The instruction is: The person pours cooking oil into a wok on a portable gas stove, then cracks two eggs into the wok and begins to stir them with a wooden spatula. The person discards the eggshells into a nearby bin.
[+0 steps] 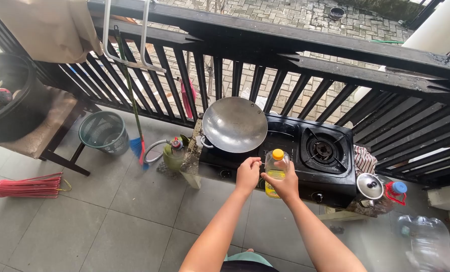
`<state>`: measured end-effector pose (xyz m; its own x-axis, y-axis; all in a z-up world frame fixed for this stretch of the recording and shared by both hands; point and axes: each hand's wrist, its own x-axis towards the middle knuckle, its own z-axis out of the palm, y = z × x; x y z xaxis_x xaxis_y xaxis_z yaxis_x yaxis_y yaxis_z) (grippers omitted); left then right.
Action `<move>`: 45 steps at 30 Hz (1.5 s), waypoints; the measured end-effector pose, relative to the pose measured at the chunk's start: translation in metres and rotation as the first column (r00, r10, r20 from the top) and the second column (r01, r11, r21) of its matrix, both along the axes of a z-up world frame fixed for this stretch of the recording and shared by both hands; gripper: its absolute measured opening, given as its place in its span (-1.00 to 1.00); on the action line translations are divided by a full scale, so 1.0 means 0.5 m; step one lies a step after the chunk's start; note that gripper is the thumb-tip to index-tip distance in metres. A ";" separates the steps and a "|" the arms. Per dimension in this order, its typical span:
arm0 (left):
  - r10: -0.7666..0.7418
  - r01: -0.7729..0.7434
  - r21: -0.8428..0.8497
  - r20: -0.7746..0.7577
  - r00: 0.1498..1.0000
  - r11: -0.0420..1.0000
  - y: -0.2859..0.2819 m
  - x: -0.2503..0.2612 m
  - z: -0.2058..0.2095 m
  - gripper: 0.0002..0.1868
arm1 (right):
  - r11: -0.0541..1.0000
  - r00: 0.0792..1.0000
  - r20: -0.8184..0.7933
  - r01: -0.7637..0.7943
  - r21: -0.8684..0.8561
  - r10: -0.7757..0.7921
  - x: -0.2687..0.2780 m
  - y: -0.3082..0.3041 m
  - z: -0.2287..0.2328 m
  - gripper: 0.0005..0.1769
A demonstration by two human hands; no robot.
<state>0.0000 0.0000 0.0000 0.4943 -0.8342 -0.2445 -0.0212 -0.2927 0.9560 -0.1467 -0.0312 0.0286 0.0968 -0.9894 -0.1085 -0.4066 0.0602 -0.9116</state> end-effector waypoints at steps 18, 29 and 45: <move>0.042 -0.041 0.030 -0.027 0.999 0.999 0.014 0.014 -0.026 -0.68 | 1.000 1.000 0.012 -0.005 -0.016 0.005 0.005 0.012 -0.011 -0.10; -0.057 0.058 0.038 -0.025 0.998 0.998 -0.013 -0.001 -0.032 -0.67 | 0.996 0.997 0.026 0.079 -0.043 -0.078 0.017 -0.003 0.023 -0.11; -0.199 0.197 0.053 0.034 0.979 0.979 -0.036 0.097 0.036 -0.67 | 0.975 0.975 0.078 0.213 -0.063 -0.208 0.139 -0.017 0.016 -0.20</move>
<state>0.0484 -0.0180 0.0180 0.3305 -0.9040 -0.2713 -0.1203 -0.3254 0.9379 -0.0771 -0.0396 0.0366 -0.1097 -0.9932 -0.0378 -0.3267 0.0719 -0.9424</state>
